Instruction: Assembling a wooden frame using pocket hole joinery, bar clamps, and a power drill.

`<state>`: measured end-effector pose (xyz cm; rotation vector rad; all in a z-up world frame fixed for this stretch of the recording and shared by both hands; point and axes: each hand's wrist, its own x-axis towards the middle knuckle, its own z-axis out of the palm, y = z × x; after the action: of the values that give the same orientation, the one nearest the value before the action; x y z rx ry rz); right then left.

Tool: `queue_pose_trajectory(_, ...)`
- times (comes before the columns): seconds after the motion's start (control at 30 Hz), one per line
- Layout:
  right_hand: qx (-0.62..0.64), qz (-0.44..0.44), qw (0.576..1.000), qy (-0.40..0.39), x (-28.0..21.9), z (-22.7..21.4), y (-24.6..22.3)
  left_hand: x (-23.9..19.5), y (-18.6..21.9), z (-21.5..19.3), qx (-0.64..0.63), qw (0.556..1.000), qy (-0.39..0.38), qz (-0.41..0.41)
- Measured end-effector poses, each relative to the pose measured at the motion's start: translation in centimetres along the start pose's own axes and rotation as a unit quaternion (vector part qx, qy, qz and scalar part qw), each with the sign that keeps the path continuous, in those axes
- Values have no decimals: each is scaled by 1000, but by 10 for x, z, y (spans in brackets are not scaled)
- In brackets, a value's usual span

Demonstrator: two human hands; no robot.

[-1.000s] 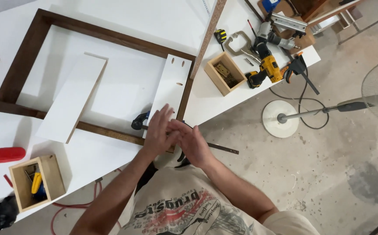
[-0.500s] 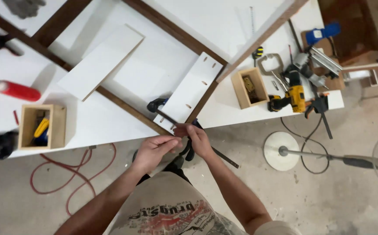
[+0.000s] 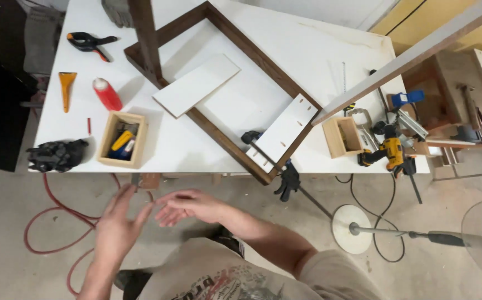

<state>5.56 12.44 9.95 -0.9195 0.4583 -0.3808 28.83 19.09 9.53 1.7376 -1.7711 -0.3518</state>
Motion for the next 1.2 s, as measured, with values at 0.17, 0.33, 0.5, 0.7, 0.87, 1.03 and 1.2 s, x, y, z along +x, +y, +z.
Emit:
queue_pose_trajectory(0.17,-86,52,993,56,150,108,53,-106,-137,-119,-64,966,52,-244)
queue_pose_trajectory(0.33,-260,97,958,69,236,246,62,-179,-202,-203,-169,917,145,-332)
queue_pose_trajectory(0.5,-139,130,981,34,337,298,112,-203,-258,-268,-221,901,192,-321)
queue_pose_trajectory(0.7,-215,111,970,-3,498,345,126,-211,-373,-323,-202,875,252,-359)
queue_pose_trajectory(0.87,-244,48,969,-18,663,370,119,-166,-501,-399,-207,852,234,-420)
queue_pose_trajectory(1.03,-235,-9,971,47,839,410,88,-85,-646,-483,-204,853,215,-430)
queue_pose_trajectory(1.2,-361,-42,929,61,968,480,4,-12,-744,-566,-195,887,195,-370)
